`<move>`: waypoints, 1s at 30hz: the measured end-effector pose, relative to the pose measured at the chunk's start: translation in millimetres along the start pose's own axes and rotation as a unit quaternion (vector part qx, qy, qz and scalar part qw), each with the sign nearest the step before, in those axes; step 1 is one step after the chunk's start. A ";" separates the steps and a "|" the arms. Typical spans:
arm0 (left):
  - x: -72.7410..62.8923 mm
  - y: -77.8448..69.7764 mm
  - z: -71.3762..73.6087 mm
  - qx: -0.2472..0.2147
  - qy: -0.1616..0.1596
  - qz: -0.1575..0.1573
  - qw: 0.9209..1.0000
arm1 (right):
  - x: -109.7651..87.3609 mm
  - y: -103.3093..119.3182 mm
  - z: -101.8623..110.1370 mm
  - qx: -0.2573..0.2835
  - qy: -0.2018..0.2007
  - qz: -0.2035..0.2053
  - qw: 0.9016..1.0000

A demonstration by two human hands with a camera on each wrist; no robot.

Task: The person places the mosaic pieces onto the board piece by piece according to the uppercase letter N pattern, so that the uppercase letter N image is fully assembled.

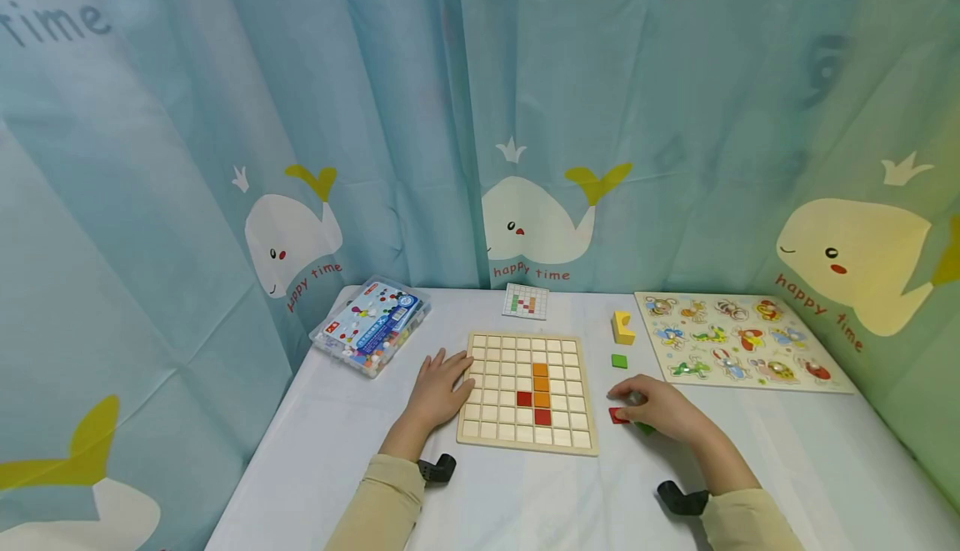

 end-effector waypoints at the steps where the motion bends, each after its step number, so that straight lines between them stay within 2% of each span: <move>1: 0.0 -0.3 0.5 0.000 -0.001 0.000 1.000 | 0.3 -0.1 -0.2 0.001 0.000 0.003 1.000; 13: -0.7 1.1 -0.7 -0.004 0.002 0.003 1.000 | 1.2 -2.1 -3.3 0.010 0.006 -0.001 1.000; 20: -0.6 1.5 -0.4 -0.004 -0.005 -0.005 1.000 | 2.8 -1.4 -4.8 0.015 0.017 0.014 1.000; 30: -0.4 1.6 -0.8 -0.003 0.001 0.001 1.000 | 2.9 -3.2 -5.9 0.008 0.025 -0.002 1.000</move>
Point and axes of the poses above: each hand's wrist, its own x-axis towards the middle knuckle, its own z-axis out of the back of the hand, y = z × x, the point moved 4 cm from there along x, towards the middle knuckle, and after that the axes turned 9 degrees about -y, right-handed, at the moved point
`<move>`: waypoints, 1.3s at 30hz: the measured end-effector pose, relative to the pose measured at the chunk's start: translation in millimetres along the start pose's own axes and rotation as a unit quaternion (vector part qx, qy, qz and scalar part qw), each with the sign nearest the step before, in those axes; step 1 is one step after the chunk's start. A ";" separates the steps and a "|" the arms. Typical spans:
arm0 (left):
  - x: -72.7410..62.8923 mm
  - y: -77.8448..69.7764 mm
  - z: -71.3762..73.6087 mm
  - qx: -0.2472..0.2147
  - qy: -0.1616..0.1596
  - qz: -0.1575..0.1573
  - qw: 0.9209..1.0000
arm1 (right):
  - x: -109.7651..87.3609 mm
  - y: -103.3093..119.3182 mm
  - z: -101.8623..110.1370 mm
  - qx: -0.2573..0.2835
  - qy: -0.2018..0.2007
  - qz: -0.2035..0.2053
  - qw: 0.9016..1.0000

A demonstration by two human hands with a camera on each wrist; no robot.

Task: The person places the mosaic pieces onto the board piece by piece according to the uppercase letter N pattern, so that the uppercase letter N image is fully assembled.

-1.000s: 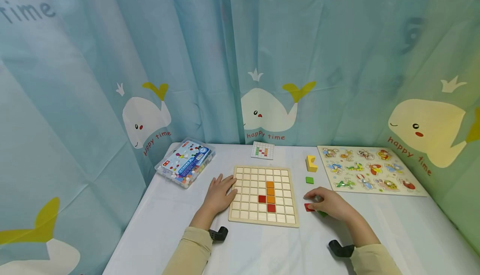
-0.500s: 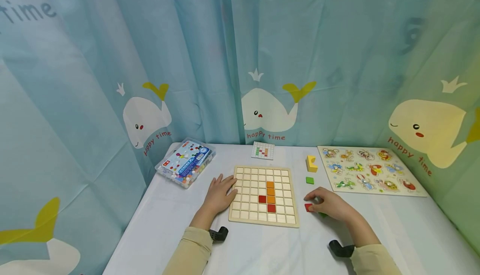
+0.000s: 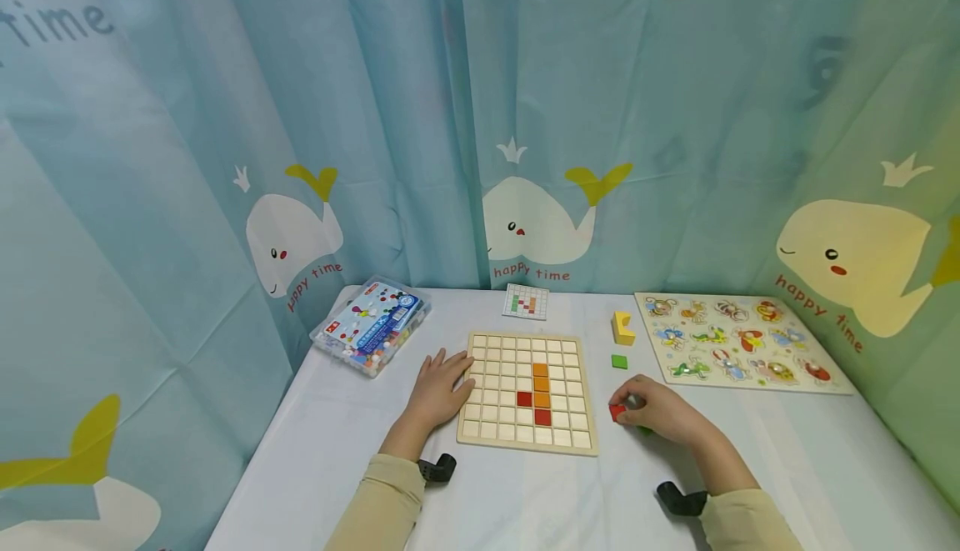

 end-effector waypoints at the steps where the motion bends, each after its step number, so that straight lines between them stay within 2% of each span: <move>1: 0.0 -0.1 -0.1 0.000 -0.001 0.001 1.000 | 0.0 0.2 0.0 0.000 0.001 0.000 1.000; 12: 0.5 0.0 -0.3 -0.003 0.001 0.005 1.000 | -0.6 0.7 -2.0 0.033 0.013 -0.001 0.999; 19: -0.4 -0.8 1.4 -0.004 0.000 0.002 1.000 | -0.3 -0.4 -1.2 0.040 0.005 -0.010 0.999; 25: -0.2 0.4 -0.4 -0.001 -0.002 0.003 1.000 | -1.1 0.0 2.6 0.046 -0.009 0.001 0.999; 33: -0.4 0.4 -0.3 -0.004 -0.004 0.004 1.000 | 1.2 12.7 7.6 0.056 -0.028 -0.002 0.998; 39: -1.0 -0.5 0.5 -0.008 -0.002 0.004 1.000 | 7.1 24.8 2.6 0.049 -0.039 0.004 0.998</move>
Point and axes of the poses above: each hand's wrist, its own x-axis towards the middle knuckle, its own z-axis out of the back of the hand, y = z × x, the point moved 4 cm from there along x, towards the middle knuckle, and after that the axes turned 9 degrees about -y, right-handed, at the moved point
